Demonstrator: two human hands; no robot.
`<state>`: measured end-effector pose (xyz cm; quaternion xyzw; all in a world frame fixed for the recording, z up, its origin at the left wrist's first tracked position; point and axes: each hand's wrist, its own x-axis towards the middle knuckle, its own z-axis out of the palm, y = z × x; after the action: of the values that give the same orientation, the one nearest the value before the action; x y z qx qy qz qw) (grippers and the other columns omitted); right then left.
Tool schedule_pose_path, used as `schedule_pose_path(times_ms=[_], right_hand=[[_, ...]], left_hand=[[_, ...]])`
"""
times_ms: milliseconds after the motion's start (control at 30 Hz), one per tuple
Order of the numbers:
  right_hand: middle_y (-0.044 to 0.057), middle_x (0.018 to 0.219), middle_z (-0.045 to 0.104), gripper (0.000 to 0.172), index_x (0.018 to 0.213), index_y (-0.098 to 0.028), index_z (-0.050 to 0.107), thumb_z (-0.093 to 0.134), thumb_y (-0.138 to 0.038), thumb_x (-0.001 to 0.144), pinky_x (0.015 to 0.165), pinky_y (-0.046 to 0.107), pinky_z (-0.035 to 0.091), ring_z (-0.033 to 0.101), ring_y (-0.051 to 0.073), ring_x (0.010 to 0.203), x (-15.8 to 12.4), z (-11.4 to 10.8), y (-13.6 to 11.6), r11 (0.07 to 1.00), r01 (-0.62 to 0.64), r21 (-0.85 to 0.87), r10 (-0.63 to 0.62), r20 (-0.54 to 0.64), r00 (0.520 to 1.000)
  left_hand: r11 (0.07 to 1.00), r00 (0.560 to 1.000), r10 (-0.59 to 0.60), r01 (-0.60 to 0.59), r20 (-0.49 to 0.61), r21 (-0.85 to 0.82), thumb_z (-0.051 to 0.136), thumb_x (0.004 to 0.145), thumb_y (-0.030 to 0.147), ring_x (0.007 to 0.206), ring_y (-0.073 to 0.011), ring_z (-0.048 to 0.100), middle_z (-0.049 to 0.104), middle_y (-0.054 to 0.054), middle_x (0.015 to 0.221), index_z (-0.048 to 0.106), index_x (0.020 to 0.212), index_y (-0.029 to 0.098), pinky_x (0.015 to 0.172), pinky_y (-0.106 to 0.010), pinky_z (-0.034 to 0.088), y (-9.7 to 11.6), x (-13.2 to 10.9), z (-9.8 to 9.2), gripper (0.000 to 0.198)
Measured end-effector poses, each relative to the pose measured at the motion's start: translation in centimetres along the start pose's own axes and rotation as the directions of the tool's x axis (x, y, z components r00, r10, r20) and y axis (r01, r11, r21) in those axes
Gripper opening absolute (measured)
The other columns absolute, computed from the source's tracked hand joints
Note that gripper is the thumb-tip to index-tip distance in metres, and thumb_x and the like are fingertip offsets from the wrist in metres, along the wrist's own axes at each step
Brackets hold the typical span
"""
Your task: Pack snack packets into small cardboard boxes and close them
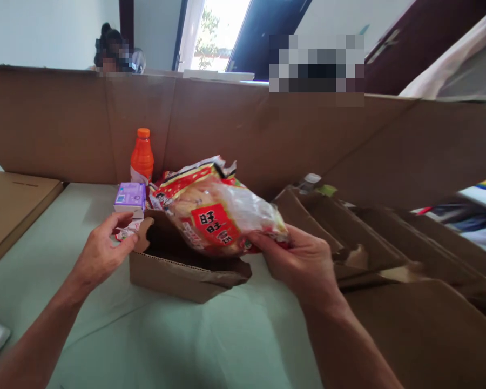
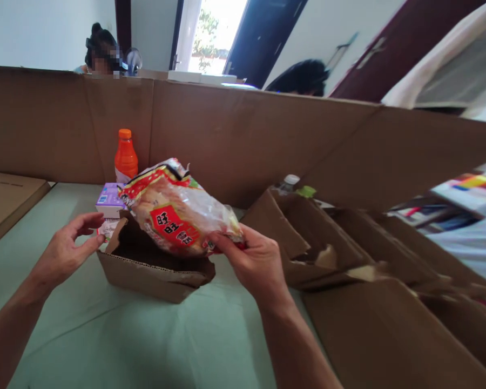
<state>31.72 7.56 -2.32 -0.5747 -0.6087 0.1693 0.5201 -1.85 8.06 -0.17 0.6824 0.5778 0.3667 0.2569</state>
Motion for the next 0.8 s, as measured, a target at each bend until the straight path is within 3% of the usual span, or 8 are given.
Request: schedule_pose_path(times_ms=[167,267,333,433,533,633,733,800], right_hand=[[0.000,0.063,0.068,0.027,0.078,-0.019,0.076,0.079,-0.046,0.076,0.051,0.027,0.047,0.057,0.016,0.053,-0.8,0.5,0.5,0.999,0.045,0.011,-0.042,-0.180,0.983],[0.001,0.063,0.069,0.025,0.078,-0.019,0.076,0.077,-0.044,0.077,0.051,0.027,0.048,0.059,0.017,0.054,-1.4,1.0,0.4,0.995,0.093,-0.033,-0.098,-0.192,0.976],[0.000,0.061,0.068,0.023,0.075,-0.019,0.075,0.073,-0.041,0.080,0.050,0.026,0.047,0.058,0.016,0.052,-1.6,1.1,0.3,0.986,0.151,-0.063,-0.157,-0.106,0.982],[0.001,0.064,0.069,0.021,0.075,-0.020,0.073,0.062,-0.035,0.084,0.051,0.024,0.045,0.059,0.015,0.053,-1.4,0.5,0.1,0.956,0.269,-0.120,-0.248,0.161,0.955],[0.003,0.071,0.072,0.024,0.077,-0.021,0.071,0.051,-0.029,0.086,0.060,0.025,0.046,0.064,0.017,0.063,-0.7,0.1,-0.8,0.896,0.373,-0.240,-0.234,0.459,0.857],[0.006,0.077,0.074,0.023,0.077,-0.021,0.070,0.050,-0.024,0.087,0.066,0.026,0.044,0.068,0.020,0.074,0.1,1.5,-2.5,0.753,0.447,-0.483,-0.012,0.670,0.742],[0.012,0.093,0.078,0.024,0.089,-0.018,0.074,0.050,-0.016,0.087,0.069,0.029,0.043,0.072,0.025,0.088,0.7,4.2,-3.7,0.578,0.532,-0.619,0.253,0.756,0.604],[0.014,0.100,0.078,0.025,0.096,-0.017,0.075,0.053,-0.013,0.086,0.072,0.030,0.044,0.072,0.028,0.095,1.1,5.5,-3.9,0.556,0.575,-0.600,0.319,0.793,0.519]], left_hand=[[0.927,0.961,-0.055,-0.051,0.272,0.370,0.067,0.076,0.055,0.113,-0.0383,0.065,0.070,-0.013,0.125,0.056,0.134,0.021,0.093,-0.050,0.050,2.4,2.3,0.4,0.068],[0.850,0.928,-0.079,-0.128,0.364,0.511,0.070,0.075,0.046,0.099,-0.0360,0.069,0.075,-0.011,0.106,0.054,0.132,0.022,0.080,-0.041,0.051,3.2,3.6,0.7,0.064],[0.825,0.922,-0.069,-0.161,0.380,0.541,0.067,0.075,0.033,0.091,-0.0320,0.070,0.075,-0.008,0.095,0.058,0.123,0.023,0.072,-0.035,0.048,2.7,4.1,0.7,0.050],[0.888,0.929,-0.024,-0.150,0.369,0.435,0.057,0.075,0.020,0.074,-0.0231,0.067,0.071,-0.003,0.080,0.058,0.123,0.024,0.061,-0.029,0.043,0.8,4.0,0.1,0.049],[0.976,0.920,-0.078,-0.009,0.385,0.218,0.048,0.072,0.014,0.052,-0.0155,0.054,0.058,0.004,0.063,0.046,0.141,0.017,0.051,-0.025,0.037,-1.1,3.3,-0.4,0.069],[0.997,0.914,-0.076,0.059,0.399,0.055,0.045,0.070,0.015,0.047,-0.0119,0.043,0.045,0.009,0.060,0.038,0.149,0.012,0.048,-0.023,0.033,-1.8,2.4,-0.1,0.079],[0.998,0.945,-0.016,-0.003,0.327,0.057,0.046,0.073,0.020,0.051,-0.0114,0.037,0.040,0.009,0.061,0.047,0.145,0.013,0.050,-0.023,0.030,-1.6,1.8,0.6,0.072],[0.992,0.956,0.004,-0.040,0.292,0.119,0.045,0.075,0.020,0.053,-0.0118,0.036,0.043,0.007,0.062,0.054,0.139,0.013,0.051,-0.024,0.029,-1.5,1.7,0.8,0.065]])
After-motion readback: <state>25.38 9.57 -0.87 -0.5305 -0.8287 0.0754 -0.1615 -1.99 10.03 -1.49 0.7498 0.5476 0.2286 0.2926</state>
